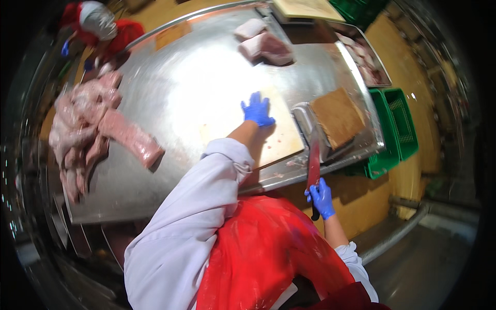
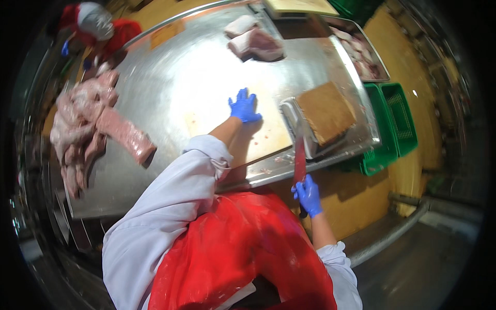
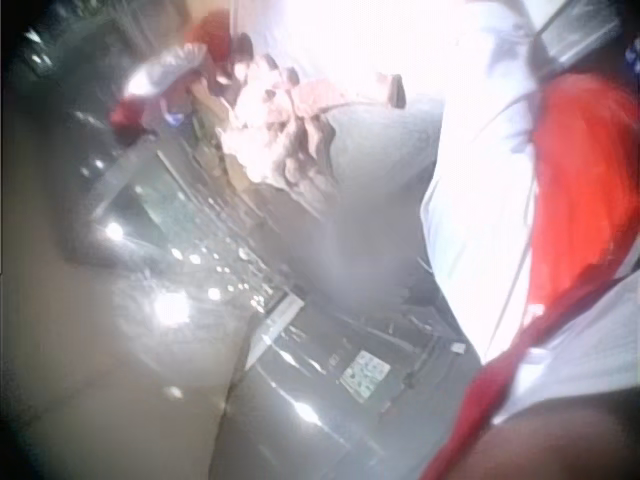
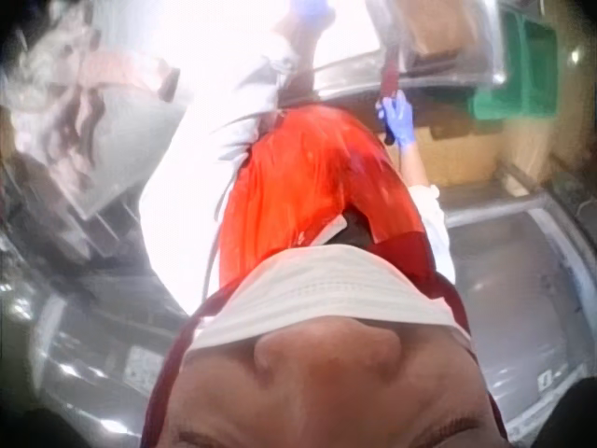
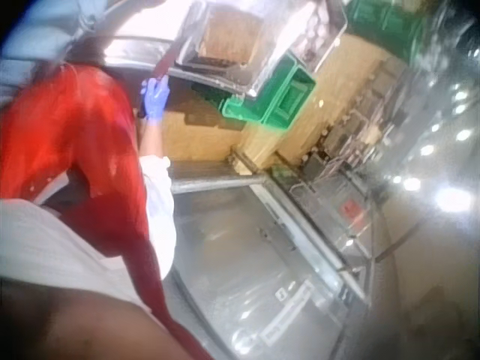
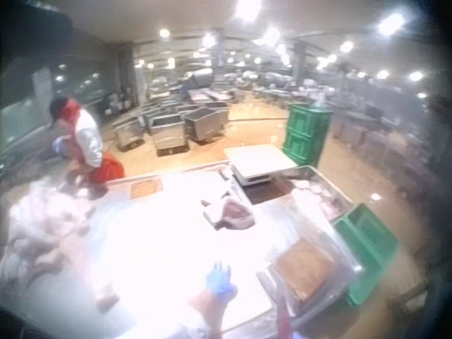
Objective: The person cuts large pieces of raw meat into smaller portions using a knife on a cutting board. The cut pieces are placed into green crates and on the metal table.
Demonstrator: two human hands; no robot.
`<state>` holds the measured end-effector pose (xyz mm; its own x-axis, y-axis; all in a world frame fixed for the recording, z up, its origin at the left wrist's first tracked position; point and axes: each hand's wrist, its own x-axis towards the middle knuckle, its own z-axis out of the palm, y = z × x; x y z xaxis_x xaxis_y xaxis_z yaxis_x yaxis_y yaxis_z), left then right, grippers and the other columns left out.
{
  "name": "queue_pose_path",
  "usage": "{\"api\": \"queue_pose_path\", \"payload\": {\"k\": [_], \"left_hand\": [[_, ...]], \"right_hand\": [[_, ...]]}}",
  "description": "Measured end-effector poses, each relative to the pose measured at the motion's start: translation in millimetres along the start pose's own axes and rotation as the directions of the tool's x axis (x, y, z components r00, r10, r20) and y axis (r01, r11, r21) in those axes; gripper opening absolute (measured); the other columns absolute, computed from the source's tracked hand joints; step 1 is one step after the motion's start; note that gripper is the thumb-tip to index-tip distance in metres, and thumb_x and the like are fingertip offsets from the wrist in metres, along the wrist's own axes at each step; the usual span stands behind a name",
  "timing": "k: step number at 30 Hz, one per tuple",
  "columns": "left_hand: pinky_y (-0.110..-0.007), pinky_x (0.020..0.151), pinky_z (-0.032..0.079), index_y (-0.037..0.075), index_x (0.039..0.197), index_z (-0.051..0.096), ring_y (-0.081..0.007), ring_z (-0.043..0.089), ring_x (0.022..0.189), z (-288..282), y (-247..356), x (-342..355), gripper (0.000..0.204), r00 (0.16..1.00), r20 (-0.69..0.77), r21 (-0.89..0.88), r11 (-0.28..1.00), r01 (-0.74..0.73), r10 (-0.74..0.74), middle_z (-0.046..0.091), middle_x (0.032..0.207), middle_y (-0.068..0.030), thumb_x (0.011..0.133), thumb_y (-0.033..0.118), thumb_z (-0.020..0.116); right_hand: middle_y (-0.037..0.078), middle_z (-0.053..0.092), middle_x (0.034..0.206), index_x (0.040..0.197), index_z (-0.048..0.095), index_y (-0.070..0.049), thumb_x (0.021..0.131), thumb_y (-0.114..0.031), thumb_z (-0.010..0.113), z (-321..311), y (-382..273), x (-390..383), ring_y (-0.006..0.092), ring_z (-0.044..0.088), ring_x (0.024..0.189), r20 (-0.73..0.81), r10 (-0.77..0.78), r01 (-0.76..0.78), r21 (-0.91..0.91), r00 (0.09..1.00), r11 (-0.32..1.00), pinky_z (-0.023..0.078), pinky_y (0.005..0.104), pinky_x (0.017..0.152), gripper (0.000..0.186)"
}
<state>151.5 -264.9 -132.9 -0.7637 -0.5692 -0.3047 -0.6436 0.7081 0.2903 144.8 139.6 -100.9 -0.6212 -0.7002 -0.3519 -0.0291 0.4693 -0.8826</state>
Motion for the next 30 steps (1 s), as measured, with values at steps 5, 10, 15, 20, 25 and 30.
{"api": "queue_pose_path", "payload": {"k": [5,10,15,20,25,30], "left_hand": [[-0.069,0.116,0.019,0.014,0.145,0.049,-0.0350,0.018,0.154,-8.1,-42.6,-17.2,0.084,0.996,-0.050,-0.107,0.991,-0.084,0.078,0.024,0.165,-0.0156,0.070,0.039,0.077],[-0.056,0.121,0.020,0.006,0.157,0.034,-0.0358,0.016,0.155,-17.1,-196.9,-71.1,0.078,0.918,-0.231,-0.195,0.940,0.280,-0.322,0.022,0.166,-0.0190,0.094,0.049,0.053],[-0.058,0.120,0.019,0.008,0.162,0.011,-0.0421,0.007,0.155,-65.8,-386.9,-167.7,0.117,0.347,-0.312,-0.109,0.396,0.912,-0.884,0.004,0.168,-0.0233,0.078,0.062,0.073],[-0.058,0.114,0.036,0.011,0.161,0.006,-0.0440,0.024,0.149,-92.6,-426.5,-201.9,0.126,0.196,-0.154,-0.317,0.237,0.918,-0.968,0.013,0.164,-0.0244,0.068,0.048,0.084],[-0.052,0.109,0.045,0.009,0.161,0.002,-0.0443,0.048,0.135,-90.2,-483.2,-262.4,0.128,0.178,0.056,-0.709,0.086,0.700,-0.983,0.033,0.155,-0.0281,0.068,0.035,0.086],[-0.045,0.105,0.049,0.007,0.157,0.016,-0.0335,0.057,0.124,-12.0,-575.7,-310.8,0.105,0.693,-0.174,-0.984,0.092,-0.154,-0.699,0.050,0.142,-0.0198,0.073,0.013,0.080]], "right_hand": [[0.019,0.061,0.122,0.149,0.039,0.003,0.097,-0.018,0.059,23.6,6.5,149.6,0.0248,0.062,0.096,0.087,-0.415,0.417,-0.364,0.905,0.833,0.050,0.0365,0.090,0.060],[0.026,0.038,0.156,0.155,0.027,0.007,0.090,-0.004,0.058,56.7,-9.6,243.8,0.0350,0.040,0.143,0.137,-0.402,0.412,-0.518,0.905,0.750,0.030,0.0370,0.119,0.072],[0.024,0.044,0.150,0.152,0.033,0.006,0.090,-0.002,0.059,65.7,-8.4,275.8,0.0338,0.044,0.138,0.176,-0.306,0.353,-0.435,0.936,0.828,0.034,0.0381,0.116,0.068],[0.019,0.059,0.129,0.150,0.039,0.004,0.089,-0.001,0.060,122.9,-10.8,256.2,0.0303,0.058,0.114,0.154,-0.342,0.360,-0.620,0.927,0.697,0.044,0.0377,0.104,0.065],[0.023,0.059,0.125,0.148,0.039,0.007,0.085,-0.002,0.062,199.7,-30.0,211.2,0.0350,0.059,0.109,0.156,-0.428,0.431,-0.593,0.890,0.680,0.048,0.0412,0.100,0.068],[0.028,0.055,0.133,0.149,0.038,0.006,0.087,-0.010,0.063,292.3,-51.0,175.5,0.0420,0.055,0.121,0.206,-0.485,0.509,-0.558,0.850,0.655,0.042,0.0450,0.107,0.069]]}}
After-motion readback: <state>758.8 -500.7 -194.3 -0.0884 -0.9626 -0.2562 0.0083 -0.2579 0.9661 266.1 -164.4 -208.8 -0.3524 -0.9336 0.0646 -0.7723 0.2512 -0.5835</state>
